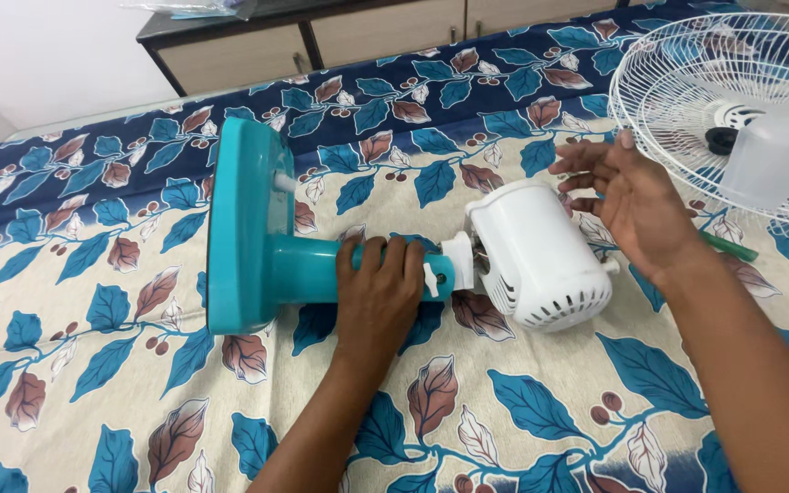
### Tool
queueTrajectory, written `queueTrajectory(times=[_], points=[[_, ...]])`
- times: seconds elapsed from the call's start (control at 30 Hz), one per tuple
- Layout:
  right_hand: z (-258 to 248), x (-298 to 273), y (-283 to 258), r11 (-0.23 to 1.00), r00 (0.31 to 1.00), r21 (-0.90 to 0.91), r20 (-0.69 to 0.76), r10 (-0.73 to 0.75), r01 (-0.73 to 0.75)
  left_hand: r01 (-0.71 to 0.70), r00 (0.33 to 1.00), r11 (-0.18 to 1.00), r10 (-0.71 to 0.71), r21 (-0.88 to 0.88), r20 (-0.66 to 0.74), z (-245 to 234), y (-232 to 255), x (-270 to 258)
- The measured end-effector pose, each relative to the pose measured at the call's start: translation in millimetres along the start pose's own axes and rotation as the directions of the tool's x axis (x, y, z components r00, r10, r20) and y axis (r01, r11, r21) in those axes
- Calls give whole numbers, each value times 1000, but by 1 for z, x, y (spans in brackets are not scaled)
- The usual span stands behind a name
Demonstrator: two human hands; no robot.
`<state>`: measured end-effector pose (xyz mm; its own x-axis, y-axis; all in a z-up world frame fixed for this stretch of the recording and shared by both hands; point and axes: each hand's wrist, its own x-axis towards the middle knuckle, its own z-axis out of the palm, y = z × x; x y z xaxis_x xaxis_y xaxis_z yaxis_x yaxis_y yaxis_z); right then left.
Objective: The person assembles a small table fan by attaching the white motor housing to the teal base, inserting and tightening a central screw with a screwdriver, and securing the assembly. The person then uses a toothbrush to clean the rear vents of the motor housing.
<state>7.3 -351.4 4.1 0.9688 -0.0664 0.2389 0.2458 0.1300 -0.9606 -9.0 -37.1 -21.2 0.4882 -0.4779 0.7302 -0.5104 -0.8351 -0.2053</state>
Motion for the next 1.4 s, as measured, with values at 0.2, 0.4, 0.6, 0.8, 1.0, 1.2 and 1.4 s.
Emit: queueTrajectory(times=[0.2,0.4,0.6,0.8,1.0,1.2,1.4], points=[[9,-13,26,990,986,-6,-94,137,-139,-33,999,998,33,-47,-4,4,-15,9],[26,-11,22,974,989,176,1,146,-144,-58,994,985,72,-160,88,5,-32,29],[34,-17,16,944,983,276,14,185,-181,-157,975,941,197,-301,107,12,-51,63],[18,-19,31,936,998,346,-5,67,-61,-197,913,895,316,-401,258,15,-65,111],[8,-19,49,822,991,569,-103,82,-8,-85,827,885,319,-458,463,6,-80,174],[1,-18,43,809,999,587,20,-48,27,-211,803,897,386,-389,454,-8,-71,206],[8,-19,40,689,997,724,-31,71,-26,-555,808,832,538,4,240,3,-59,201]])
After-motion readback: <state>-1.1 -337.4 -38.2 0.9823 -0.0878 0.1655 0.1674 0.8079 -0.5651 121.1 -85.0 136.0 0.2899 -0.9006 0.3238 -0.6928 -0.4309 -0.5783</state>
